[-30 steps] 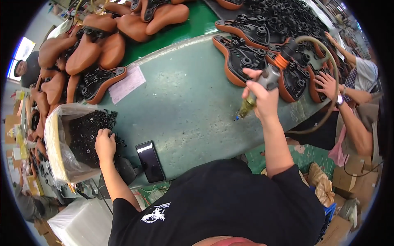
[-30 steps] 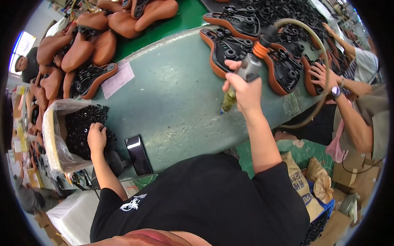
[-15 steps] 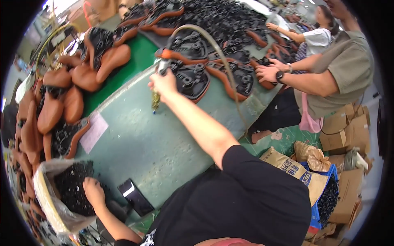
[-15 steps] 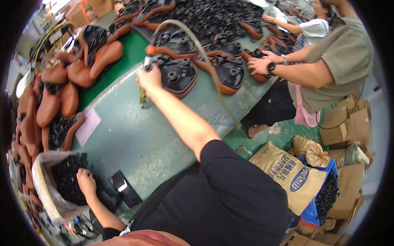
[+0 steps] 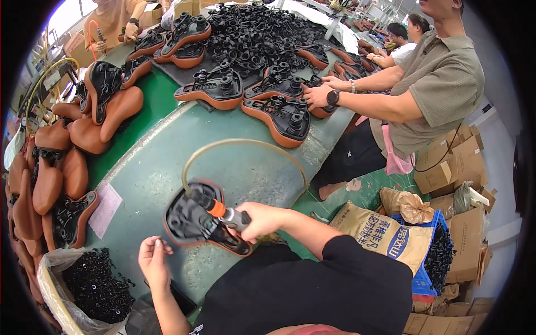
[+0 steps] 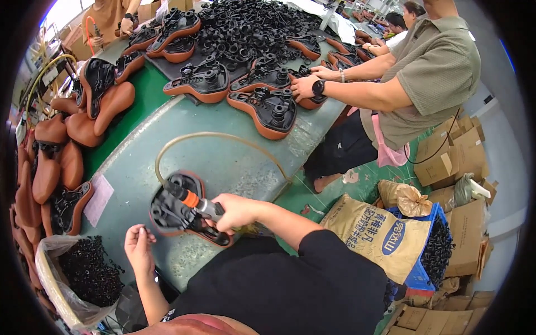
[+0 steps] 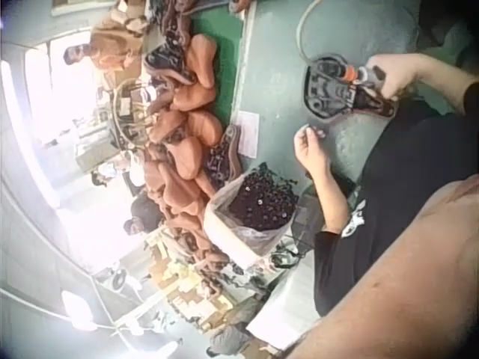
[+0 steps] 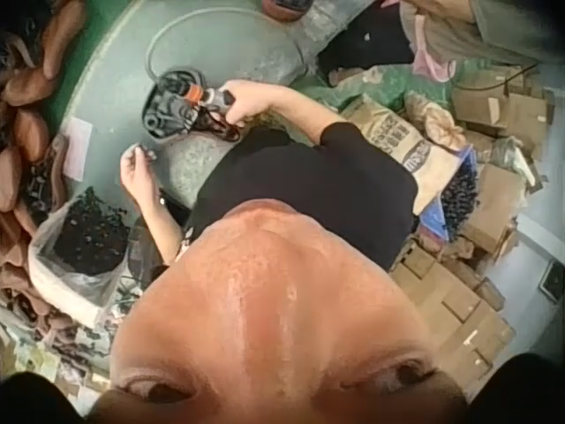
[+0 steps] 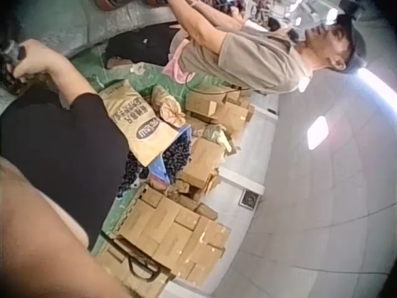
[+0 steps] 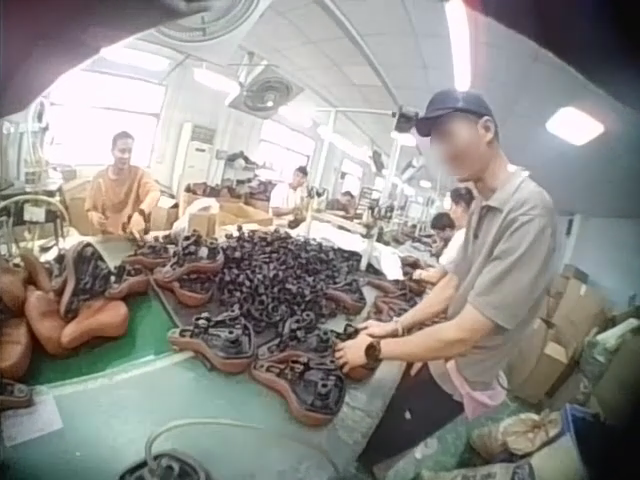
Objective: Assembling bicycle saddles by attaching plastic base components using a pneumatic screwdriver on a factory production line.
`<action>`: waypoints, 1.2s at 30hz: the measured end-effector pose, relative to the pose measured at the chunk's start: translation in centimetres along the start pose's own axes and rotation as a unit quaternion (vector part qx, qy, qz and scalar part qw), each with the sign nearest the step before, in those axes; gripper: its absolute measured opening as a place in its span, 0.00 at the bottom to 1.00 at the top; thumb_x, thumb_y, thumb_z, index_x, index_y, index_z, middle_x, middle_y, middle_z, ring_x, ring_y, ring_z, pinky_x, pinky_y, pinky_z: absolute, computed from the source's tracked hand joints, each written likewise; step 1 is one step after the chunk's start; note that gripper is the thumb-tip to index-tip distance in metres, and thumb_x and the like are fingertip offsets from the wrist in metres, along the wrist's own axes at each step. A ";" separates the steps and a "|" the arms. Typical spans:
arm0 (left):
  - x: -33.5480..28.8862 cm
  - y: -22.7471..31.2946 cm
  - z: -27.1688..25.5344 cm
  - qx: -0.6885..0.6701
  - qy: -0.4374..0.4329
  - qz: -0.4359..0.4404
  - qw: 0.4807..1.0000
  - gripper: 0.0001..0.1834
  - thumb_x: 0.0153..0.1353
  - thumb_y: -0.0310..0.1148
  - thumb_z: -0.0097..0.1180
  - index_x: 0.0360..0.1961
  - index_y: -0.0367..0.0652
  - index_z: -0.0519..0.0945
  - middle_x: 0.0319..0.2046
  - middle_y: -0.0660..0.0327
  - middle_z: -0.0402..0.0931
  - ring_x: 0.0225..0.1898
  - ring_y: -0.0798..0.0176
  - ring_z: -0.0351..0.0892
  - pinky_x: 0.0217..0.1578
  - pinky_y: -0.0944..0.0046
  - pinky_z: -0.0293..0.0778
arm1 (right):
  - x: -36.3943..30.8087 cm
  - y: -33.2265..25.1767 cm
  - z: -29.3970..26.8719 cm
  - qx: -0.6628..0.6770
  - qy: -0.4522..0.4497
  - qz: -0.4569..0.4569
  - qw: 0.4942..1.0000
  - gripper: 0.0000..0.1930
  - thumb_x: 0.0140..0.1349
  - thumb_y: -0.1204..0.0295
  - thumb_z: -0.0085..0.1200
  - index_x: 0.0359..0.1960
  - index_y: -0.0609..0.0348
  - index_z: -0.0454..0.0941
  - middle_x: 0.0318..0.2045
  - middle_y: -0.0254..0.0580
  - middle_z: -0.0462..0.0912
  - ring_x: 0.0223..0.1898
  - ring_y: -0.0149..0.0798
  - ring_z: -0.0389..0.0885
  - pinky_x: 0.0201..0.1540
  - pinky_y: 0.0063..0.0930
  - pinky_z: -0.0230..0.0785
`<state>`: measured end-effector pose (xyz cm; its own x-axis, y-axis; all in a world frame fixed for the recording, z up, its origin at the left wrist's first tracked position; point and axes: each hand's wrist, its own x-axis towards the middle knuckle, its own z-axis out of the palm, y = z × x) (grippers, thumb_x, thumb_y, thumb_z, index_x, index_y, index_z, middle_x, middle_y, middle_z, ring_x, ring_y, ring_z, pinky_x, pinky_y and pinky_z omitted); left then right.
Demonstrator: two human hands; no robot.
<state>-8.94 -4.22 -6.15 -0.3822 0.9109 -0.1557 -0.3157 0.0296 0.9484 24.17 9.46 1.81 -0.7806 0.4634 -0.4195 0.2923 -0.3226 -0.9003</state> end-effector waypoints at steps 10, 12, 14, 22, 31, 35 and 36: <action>-4.6 1.8 6.9 -0.114 -0.130 -0.006 0.985 0.08 0.76 0.26 0.57 0.48 0.32 0.83 0.39 0.53 0.82 0.30 0.61 0.82 0.31 0.62 0.80 | -3.0 -7.4 2.8 0.189 -0.036 -0.513 0.836 0.15 0.67 0.80 0.57 0.51 0.56 0.69 0.57 0.65 0.79 0.36 0.35 0.84 0.42 0.36 0.80; -6.1 1.4 8.2 -0.212 -0.134 -0.008 0.968 0.10 0.74 0.29 0.60 0.49 0.31 0.84 0.43 0.51 0.82 0.30 0.56 0.84 0.30 0.59 0.83 | -2.5 -9.5 3.7 0.139 -0.087 -0.523 0.836 0.15 0.67 0.83 0.52 0.52 0.54 0.68 0.51 0.60 0.79 0.37 0.36 0.83 0.42 0.36 0.80; -6.5 0.4 8.6 -0.257 -0.155 0.000 0.954 0.12 0.73 0.31 0.63 0.50 0.31 0.85 0.45 0.51 0.82 0.30 0.55 0.85 0.30 0.59 0.82 | -1.7 -10.4 4.8 0.153 -0.127 -0.520 0.831 0.17 0.66 0.85 0.51 0.54 0.54 0.68 0.49 0.57 0.78 0.37 0.36 0.83 0.42 0.37 0.81; -6.7 -0.4 7.9 -0.201 -0.115 0.129 0.964 0.12 0.68 0.28 0.68 0.50 0.34 0.87 0.46 0.50 0.82 0.33 0.54 0.86 0.33 0.59 0.84 | -1.1 -10.3 7.2 0.116 -0.093 -0.500 0.853 0.17 0.64 0.88 0.49 0.52 0.59 0.70 0.47 0.53 0.79 0.39 0.34 0.84 0.43 0.33 0.81; -6.7 2.1 9.1 -0.125 -0.122 -0.022 0.984 0.23 0.80 0.44 0.53 0.47 0.29 0.82 0.29 0.54 0.83 0.22 0.63 0.80 0.23 0.67 0.72 | 2.1 -9.8 6.5 0.058 -0.165 -0.603 0.778 0.21 0.64 0.79 0.65 0.55 0.59 0.69 0.51 0.63 0.82 0.44 0.54 0.88 0.45 0.47 0.84; -5.1 3.6 8.5 0.101 -0.250 0.263 0.927 0.14 0.76 0.30 0.57 0.53 0.29 0.83 0.47 0.49 0.84 0.45 0.56 0.85 0.48 0.57 0.80 | -0.7 -9.2 5.5 0.050 -0.167 -0.590 0.789 0.18 0.68 0.73 0.63 0.54 0.58 0.68 0.47 0.51 0.81 0.33 0.42 0.86 0.37 0.38 0.82; -4.7 3.7 8.3 0.090 -0.243 0.283 0.924 0.19 0.70 0.30 0.64 0.57 0.29 0.82 0.52 0.48 0.83 0.55 0.50 0.82 0.57 0.53 0.76 | 0.0 -9.5 5.3 0.048 -0.160 -0.601 0.782 0.18 0.69 0.71 0.63 0.54 0.56 0.67 0.45 0.48 0.79 0.31 0.38 0.85 0.36 0.36 0.82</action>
<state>-1.12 -5.01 0.37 0.0059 0.8773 0.4798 -0.0188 -0.4796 0.8773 18.49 8.13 10.98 -0.5622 0.2538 0.7871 -0.7890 0.1204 -0.6024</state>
